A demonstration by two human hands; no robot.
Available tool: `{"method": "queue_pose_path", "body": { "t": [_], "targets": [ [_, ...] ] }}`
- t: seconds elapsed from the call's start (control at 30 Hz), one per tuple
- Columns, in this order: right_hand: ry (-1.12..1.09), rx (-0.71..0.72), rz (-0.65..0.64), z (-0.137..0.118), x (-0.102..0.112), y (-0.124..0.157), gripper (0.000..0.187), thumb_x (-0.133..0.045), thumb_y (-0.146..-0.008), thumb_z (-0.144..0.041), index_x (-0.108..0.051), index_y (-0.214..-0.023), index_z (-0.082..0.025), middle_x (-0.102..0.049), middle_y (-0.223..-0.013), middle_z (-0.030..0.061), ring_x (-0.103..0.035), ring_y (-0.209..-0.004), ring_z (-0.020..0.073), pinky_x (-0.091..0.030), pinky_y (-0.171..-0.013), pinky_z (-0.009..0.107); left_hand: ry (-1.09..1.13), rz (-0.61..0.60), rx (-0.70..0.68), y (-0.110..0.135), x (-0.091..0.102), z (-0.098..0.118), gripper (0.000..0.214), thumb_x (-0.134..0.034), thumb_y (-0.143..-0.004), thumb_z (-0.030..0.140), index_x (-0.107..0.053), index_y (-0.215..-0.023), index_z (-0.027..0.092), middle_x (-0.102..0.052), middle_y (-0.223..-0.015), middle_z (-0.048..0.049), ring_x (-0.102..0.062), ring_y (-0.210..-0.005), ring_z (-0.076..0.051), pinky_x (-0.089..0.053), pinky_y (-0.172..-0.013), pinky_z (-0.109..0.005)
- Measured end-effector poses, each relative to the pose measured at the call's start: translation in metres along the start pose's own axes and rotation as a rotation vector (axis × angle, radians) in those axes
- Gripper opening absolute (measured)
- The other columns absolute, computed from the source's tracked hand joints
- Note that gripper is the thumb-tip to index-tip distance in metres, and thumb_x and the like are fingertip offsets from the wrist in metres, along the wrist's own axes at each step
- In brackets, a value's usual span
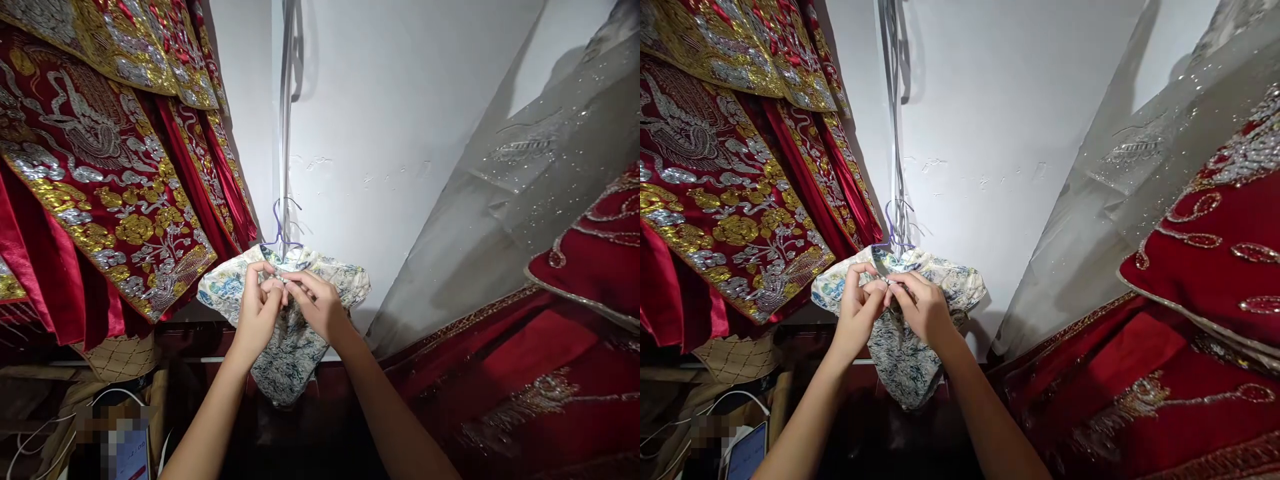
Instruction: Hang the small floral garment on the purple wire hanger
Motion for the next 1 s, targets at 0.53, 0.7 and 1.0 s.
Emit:
{"method": "queue_pose_path", "body": {
  "t": [0.53,0.7,1.0],
  "targets": [
    [-0.192,0.029,0.204,0.003,0.034,-0.025,0.016,-0.056,-0.095,-0.033,-0.061,-0.086,-0.020,-0.059,-0.068,-0.0014,-0.057,-0.063,0.0131,-0.044,-0.059,0.025,-0.029,0.096,0.086,0.014,0.011,-0.056,0.044,-0.062,-0.091,0.033,-0.043,-0.130,0.024,-0.059,-0.061,0.0056,-0.039,-0.040,-0.006,-0.030,-0.042,-0.016],
    [-0.040,-0.089,-0.237,0.033,-0.008,-0.006,0.019,-0.058,-0.092,-0.035,-0.068,-0.102,-0.022,-0.058,-0.057,-0.0057,-0.046,-0.045,0.0107,-0.037,-0.046,0.023,0.036,0.073,0.054,0.016,-0.003,-0.030,0.044,-0.061,-0.092,0.031,-0.039,-0.131,0.027,-0.059,-0.065,0.0053,-0.037,-0.040,-0.005,-0.027,-0.041,-0.016],
    [0.021,0.098,-0.168,0.003,0.006,-0.010,0.017,-0.053,-0.095,-0.029,-0.067,-0.088,-0.022,-0.069,-0.074,0.0004,-0.061,-0.066,0.0147,-0.047,-0.065,0.026,-0.093,0.068,0.052,0.013,-0.008,-0.025,0.058,-0.062,-0.091,0.029,-0.037,-0.142,0.027,-0.060,-0.064,0.0033,-0.058,-0.053,-0.013,-0.042,-0.052,-0.022]
  ]
}}
Point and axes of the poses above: each hand's wrist, its own y-axis away from the middle knuckle, its own x-axis out of the back of the hand, z = x × y, the point moved 10 cm from there along -y, towards the middle knuckle
